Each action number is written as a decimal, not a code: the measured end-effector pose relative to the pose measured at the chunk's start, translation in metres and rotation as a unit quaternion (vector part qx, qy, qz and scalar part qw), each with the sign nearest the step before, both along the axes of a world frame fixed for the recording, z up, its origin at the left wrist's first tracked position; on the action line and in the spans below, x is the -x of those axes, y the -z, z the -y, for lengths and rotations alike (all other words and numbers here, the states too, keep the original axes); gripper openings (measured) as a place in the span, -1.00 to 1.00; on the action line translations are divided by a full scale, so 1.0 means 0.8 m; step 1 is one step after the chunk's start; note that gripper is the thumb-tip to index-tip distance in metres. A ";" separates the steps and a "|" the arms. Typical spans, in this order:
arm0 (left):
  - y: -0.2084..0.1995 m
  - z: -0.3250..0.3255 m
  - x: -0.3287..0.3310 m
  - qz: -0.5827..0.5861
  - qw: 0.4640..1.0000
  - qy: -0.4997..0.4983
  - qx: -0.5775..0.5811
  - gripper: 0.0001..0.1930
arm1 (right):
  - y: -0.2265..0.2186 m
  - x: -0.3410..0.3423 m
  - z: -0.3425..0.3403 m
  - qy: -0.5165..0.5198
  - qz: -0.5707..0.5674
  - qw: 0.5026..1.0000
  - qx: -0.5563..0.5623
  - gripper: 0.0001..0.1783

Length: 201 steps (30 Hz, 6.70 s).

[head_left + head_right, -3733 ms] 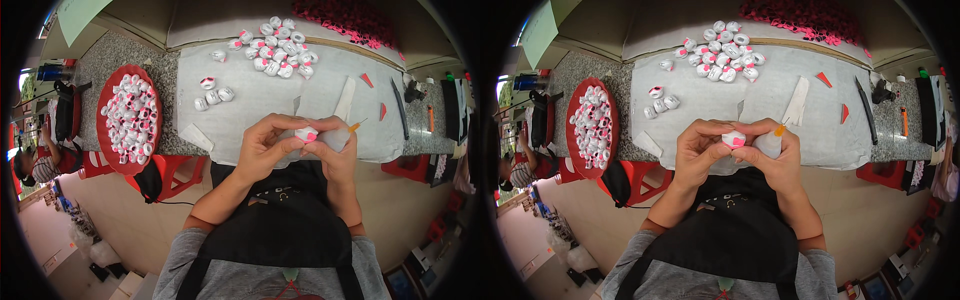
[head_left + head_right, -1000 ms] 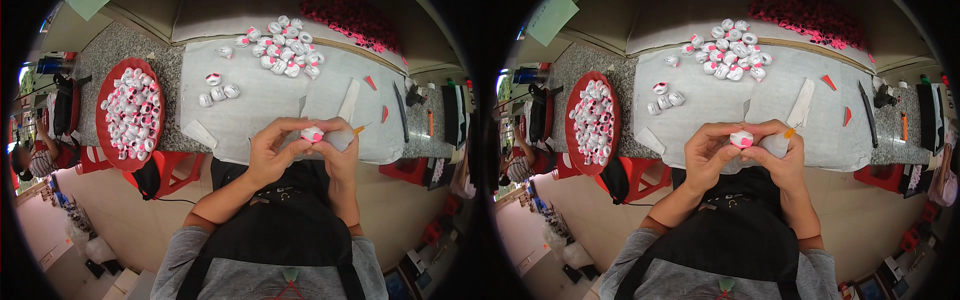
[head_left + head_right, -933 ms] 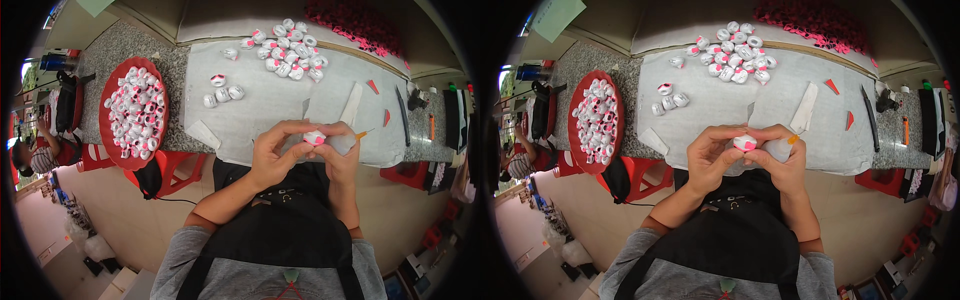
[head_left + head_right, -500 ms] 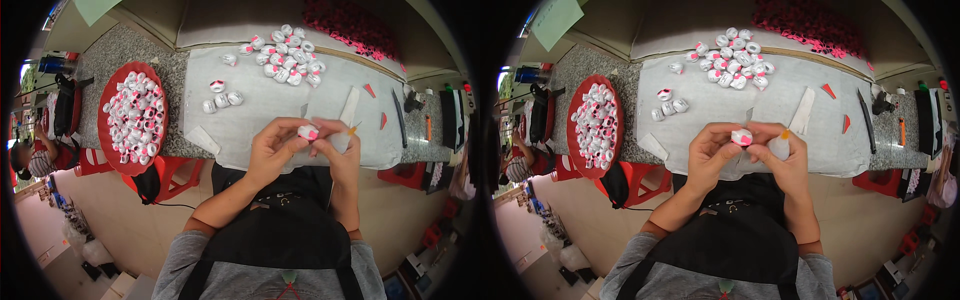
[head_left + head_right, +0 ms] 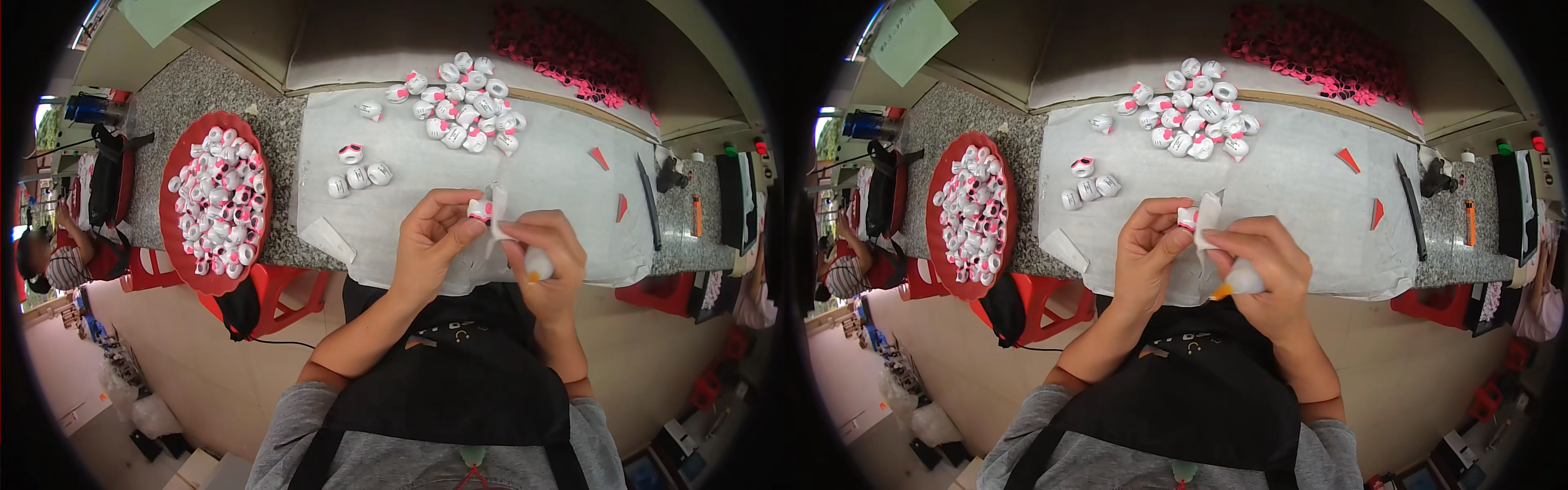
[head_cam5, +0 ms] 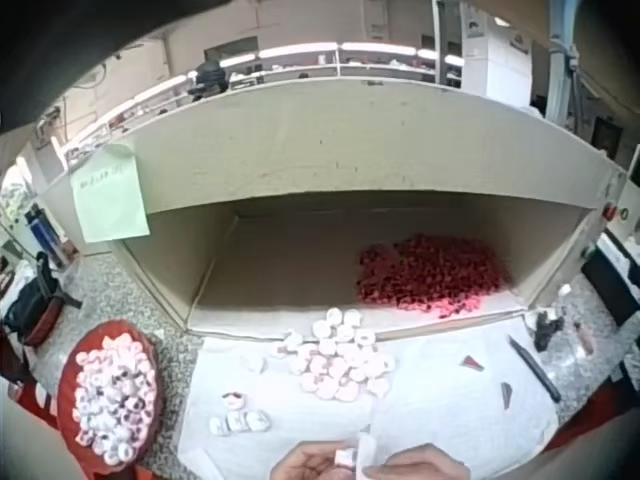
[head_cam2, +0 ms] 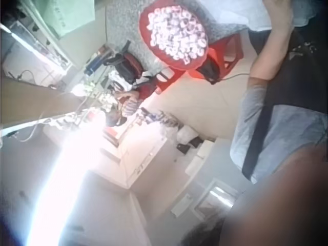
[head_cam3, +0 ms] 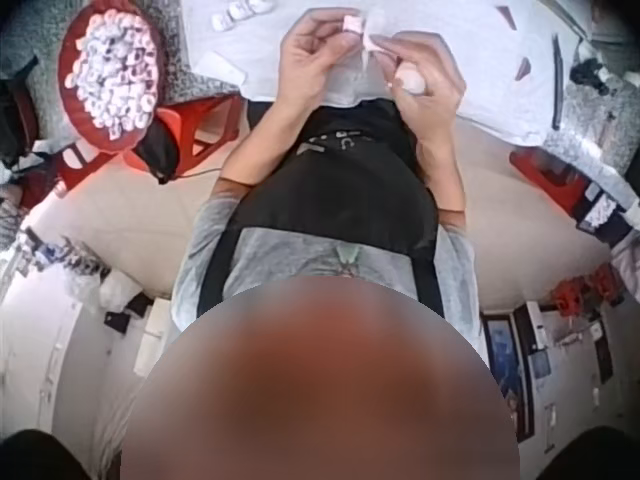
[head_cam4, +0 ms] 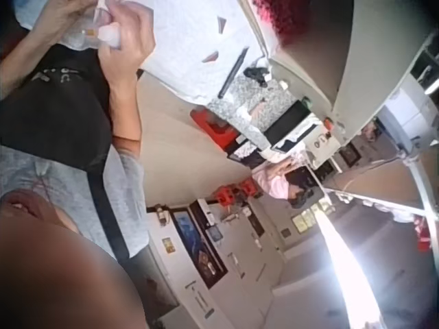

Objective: Applying glue to small white and pink plastic components to assemble toy pieces on a workbench.

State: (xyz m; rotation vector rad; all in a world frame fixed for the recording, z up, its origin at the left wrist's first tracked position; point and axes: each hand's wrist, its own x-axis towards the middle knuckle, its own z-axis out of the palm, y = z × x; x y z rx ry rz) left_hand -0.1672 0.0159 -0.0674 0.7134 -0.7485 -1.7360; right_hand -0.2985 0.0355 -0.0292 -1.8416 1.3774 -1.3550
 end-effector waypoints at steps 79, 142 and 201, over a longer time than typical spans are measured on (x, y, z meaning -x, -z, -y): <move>-0.017 -0.002 -0.020 -0.026 0.996 0.087 0.002 -0.65 | -0.014 0.017 -0.019 0.084 0.342 0.934 0.057 -0.64; -0.016 -0.009 -0.009 0.014 0.996 0.084 0.039 -0.63 | -0.009 0.011 -0.039 0.038 0.092 0.988 0.122 -0.55; -0.012 0.023 0.014 0.028 0.992 0.094 0.084 -0.64 | 0.007 0.053 0.039 -0.057 0.269 0.901 -0.336 -0.94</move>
